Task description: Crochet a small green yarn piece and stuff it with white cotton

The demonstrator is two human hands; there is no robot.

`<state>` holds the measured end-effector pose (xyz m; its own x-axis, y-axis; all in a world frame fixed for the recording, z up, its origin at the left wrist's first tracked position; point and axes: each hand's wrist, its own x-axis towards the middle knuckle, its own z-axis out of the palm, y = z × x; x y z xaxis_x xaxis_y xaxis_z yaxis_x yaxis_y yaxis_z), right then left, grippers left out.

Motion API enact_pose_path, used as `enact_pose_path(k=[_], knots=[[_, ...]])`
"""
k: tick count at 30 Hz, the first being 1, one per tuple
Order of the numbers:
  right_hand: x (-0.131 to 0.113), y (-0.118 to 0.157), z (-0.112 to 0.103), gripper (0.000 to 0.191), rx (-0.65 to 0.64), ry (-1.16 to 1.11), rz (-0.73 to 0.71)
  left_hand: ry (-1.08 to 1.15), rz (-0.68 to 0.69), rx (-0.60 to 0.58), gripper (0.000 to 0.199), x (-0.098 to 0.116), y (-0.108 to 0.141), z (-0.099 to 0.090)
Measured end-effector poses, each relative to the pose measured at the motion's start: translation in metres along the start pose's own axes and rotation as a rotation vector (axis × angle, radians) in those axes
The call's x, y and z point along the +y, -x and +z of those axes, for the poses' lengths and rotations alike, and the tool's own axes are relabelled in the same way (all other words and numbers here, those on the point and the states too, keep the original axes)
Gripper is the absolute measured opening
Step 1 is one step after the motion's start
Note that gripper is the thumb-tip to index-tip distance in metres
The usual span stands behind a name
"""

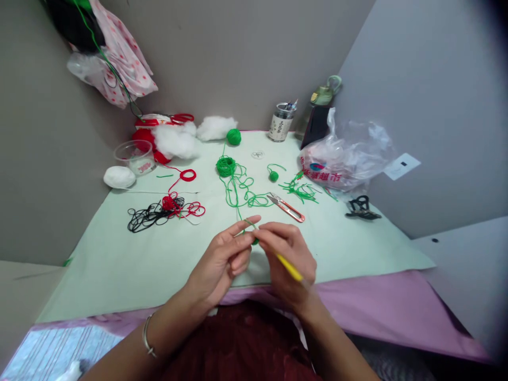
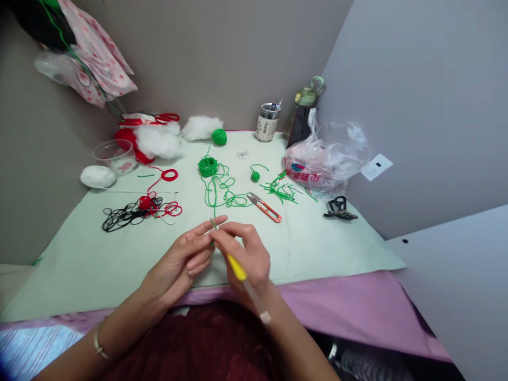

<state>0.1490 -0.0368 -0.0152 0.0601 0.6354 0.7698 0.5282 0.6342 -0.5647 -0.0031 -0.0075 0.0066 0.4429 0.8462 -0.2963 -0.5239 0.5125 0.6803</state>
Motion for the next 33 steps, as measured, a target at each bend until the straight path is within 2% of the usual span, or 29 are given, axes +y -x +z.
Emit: enact_pose_path(k=[2, 4, 6, 9, 17, 24, 27, 30, 33], knots=[[0.001, -0.004, -0.002, 0.023, 0.047, -0.189, 0.189, 0.056, -0.022, 0.004, 0.043, 0.005, -0.001, 0.0], [0.002, -0.006, -0.002, 0.021, 0.07, -0.403, 0.336, 0.042, 0.021, 0.016, 0.042, 0.007, -0.001, 0.002], [0.003, -0.006, 0.0, 0.018, 0.051, -0.526, 0.409, -0.033, 0.075, 0.024, 0.043, 0.006, 0.0, 0.004], [0.004, -0.004, 0.004, 0.015, 0.014, -0.546, 0.452, -0.154, 0.142, 0.04, 0.045, 0.0, 0.001, 0.005], [0.001, -0.006, 0.003, 0.008, 0.021, -0.481, 0.464, -0.228, 0.191, 0.006, 0.053, -0.004, 0.003, 0.003], [0.009, 0.001, 0.002, 0.016, -0.028, -0.619, 0.572, -0.285, 0.219, 0.036, 0.051, -0.006, 0.003, -0.001], [0.006, -0.001, 0.001, 0.014, -0.026, -0.551, 0.525, -0.297, 0.208, 0.057, 0.054, -0.006, 0.003, -0.002], [0.002, -0.004, 0.001, 0.009, -0.01, -0.411, 0.419, -0.292, 0.202, 0.058, 0.055, -0.006, 0.003, 0.0], [0.0, -0.004, 0.001, 0.012, 0.03, -0.36, 0.337, -0.297, 0.198, 0.044, 0.053, -0.006, 0.003, 0.001]])
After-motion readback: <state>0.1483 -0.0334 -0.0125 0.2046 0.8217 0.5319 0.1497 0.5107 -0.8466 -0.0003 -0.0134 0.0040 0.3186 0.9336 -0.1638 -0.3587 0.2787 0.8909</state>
